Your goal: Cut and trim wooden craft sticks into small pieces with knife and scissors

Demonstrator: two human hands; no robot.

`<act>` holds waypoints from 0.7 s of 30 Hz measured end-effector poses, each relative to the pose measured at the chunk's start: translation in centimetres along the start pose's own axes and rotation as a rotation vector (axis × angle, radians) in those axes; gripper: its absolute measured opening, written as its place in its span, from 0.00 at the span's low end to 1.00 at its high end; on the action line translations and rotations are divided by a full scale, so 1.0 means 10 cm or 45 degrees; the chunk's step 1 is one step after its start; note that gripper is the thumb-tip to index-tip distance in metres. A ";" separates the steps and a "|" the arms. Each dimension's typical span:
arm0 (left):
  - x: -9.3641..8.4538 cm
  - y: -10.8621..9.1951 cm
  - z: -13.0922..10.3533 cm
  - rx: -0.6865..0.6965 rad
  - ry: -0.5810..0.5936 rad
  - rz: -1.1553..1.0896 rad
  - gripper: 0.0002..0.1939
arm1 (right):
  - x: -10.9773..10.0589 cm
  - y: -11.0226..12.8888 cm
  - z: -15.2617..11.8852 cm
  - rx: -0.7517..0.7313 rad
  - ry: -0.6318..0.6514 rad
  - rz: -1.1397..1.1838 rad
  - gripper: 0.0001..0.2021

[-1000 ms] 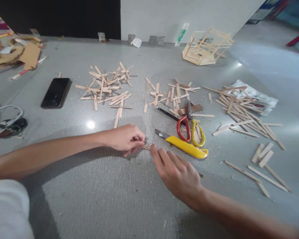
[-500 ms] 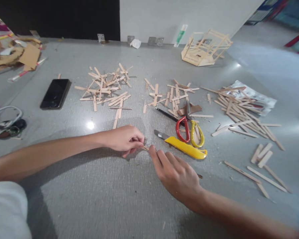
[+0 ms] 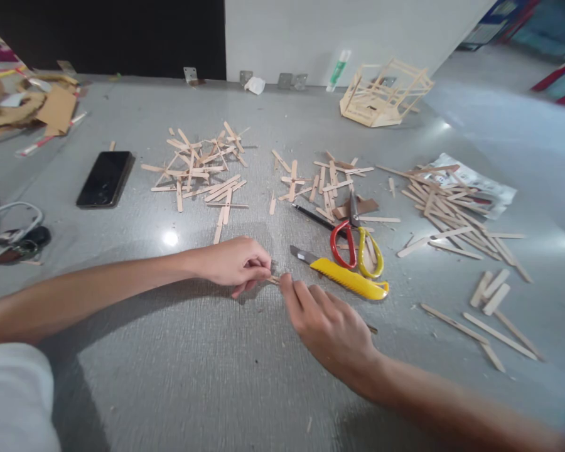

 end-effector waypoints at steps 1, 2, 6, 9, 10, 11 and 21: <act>0.00 0.00 0.00 -0.007 0.002 0.001 0.17 | 0.00 0.00 -0.01 0.005 -0.011 0.001 0.13; 0.00 0.00 -0.01 -0.014 0.004 0.000 0.17 | -0.01 -0.01 -0.01 0.008 -0.025 0.004 0.13; 0.00 -0.01 -0.01 -0.046 -0.007 -0.013 0.16 | -0.04 -0.02 -0.03 -0.006 -0.069 0.009 0.12; 0.00 -0.01 -0.01 -0.061 -0.005 -0.014 0.17 | -0.05 -0.03 -0.04 -0.006 -0.084 0.014 0.12; 0.00 -0.01 -0.01 -0.058 -0.002 -0.013 0.17 | -0.05 -0.04 -0.04 -0.005 -0.081 0.019 0.12; 0.00 -0.01 -0.01 -0.053 -0.001 -0.010 0.17 | -0.04 -0.04 -0.04 -0.002 -0.074 0.025 0.12; -0.01 -0.01 -0.01 -0.044 0.005 0.008 0.16 | -0.02 -0.03 -0.02 0.016 -0.073 0.038 0.13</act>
Point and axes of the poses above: each hand's wrist, its own z-axis towards the middle knuckle, its own x-axis out of the palm, y = z × x, the point moved 5 cm from there along z, towards the middle knuckle, and after that the axes turned 7 degrees about -x, right-handed, at the moved point
